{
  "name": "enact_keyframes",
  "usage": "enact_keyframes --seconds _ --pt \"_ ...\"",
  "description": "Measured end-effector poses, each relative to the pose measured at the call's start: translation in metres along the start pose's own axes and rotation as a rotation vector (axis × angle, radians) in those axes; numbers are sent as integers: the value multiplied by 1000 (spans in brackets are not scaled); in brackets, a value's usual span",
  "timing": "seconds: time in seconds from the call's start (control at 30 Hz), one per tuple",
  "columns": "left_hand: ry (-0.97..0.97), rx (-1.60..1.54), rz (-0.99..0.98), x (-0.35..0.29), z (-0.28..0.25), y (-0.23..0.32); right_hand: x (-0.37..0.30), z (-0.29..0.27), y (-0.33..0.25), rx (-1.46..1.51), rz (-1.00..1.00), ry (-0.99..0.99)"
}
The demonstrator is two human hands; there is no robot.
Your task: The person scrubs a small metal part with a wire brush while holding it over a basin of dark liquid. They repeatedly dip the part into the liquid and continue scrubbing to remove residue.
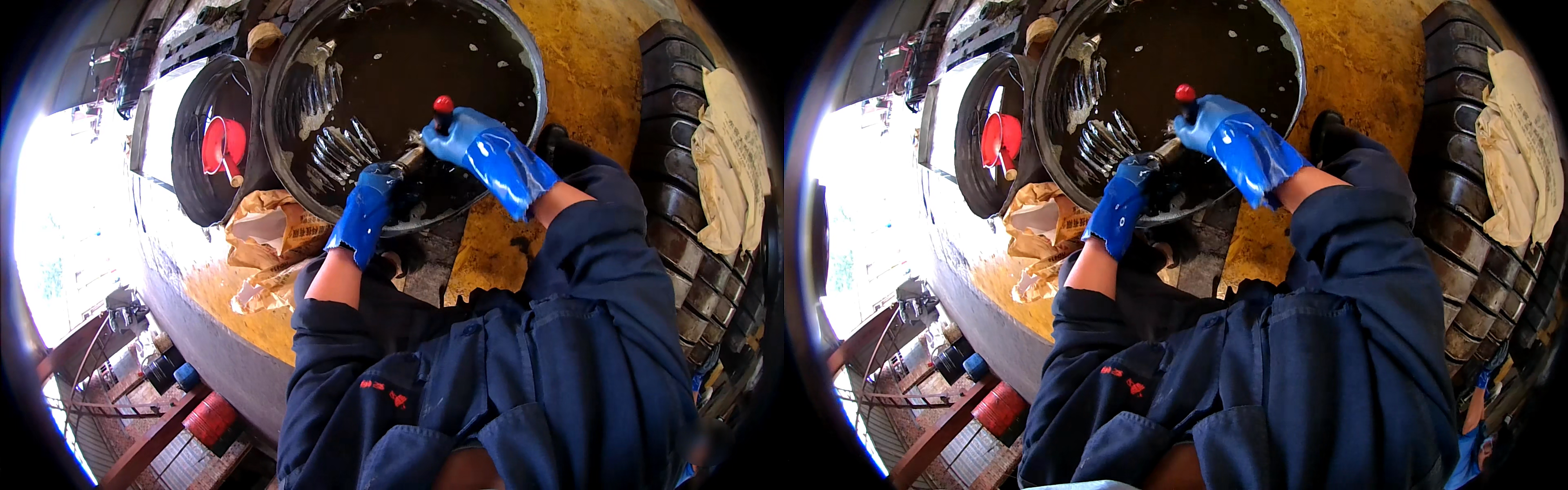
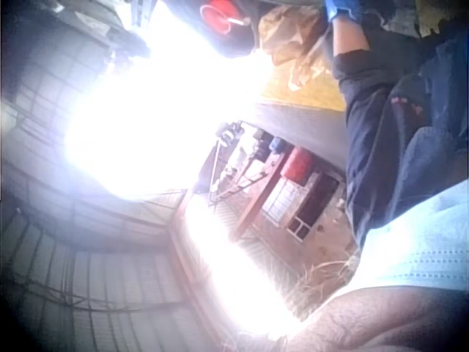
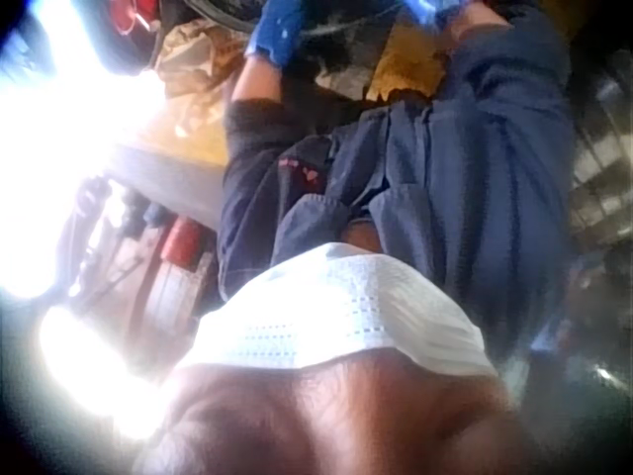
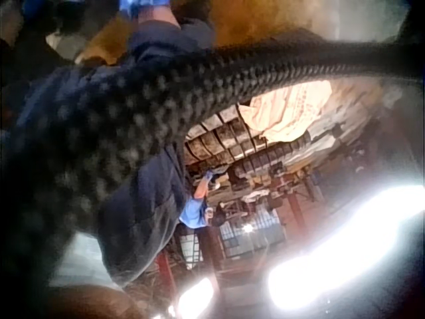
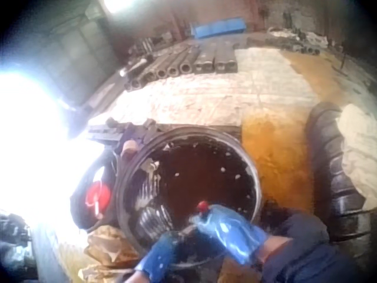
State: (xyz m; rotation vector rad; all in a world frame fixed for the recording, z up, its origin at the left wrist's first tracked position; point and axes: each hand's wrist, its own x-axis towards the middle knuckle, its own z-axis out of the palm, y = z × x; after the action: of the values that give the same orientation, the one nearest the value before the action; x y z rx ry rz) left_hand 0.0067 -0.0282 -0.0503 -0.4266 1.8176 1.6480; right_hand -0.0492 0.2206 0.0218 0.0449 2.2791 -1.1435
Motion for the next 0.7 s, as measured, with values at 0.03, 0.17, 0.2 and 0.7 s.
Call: enact_keyframes --seconds 0.03,0.17,0.2,0.7 --pt "-10 -208 -178 -9 12 19 -1 -9 0 -29 61 19" --pt "97 -341 -236 -18 15 23 13 9 -5 213 -201 -168" --pt "117 -436 -251 -15 14 18 12 12 -8 292 -222 -295" --pt "268 531 172 29 -19 -54 5 6 -20 99 -118 -359"
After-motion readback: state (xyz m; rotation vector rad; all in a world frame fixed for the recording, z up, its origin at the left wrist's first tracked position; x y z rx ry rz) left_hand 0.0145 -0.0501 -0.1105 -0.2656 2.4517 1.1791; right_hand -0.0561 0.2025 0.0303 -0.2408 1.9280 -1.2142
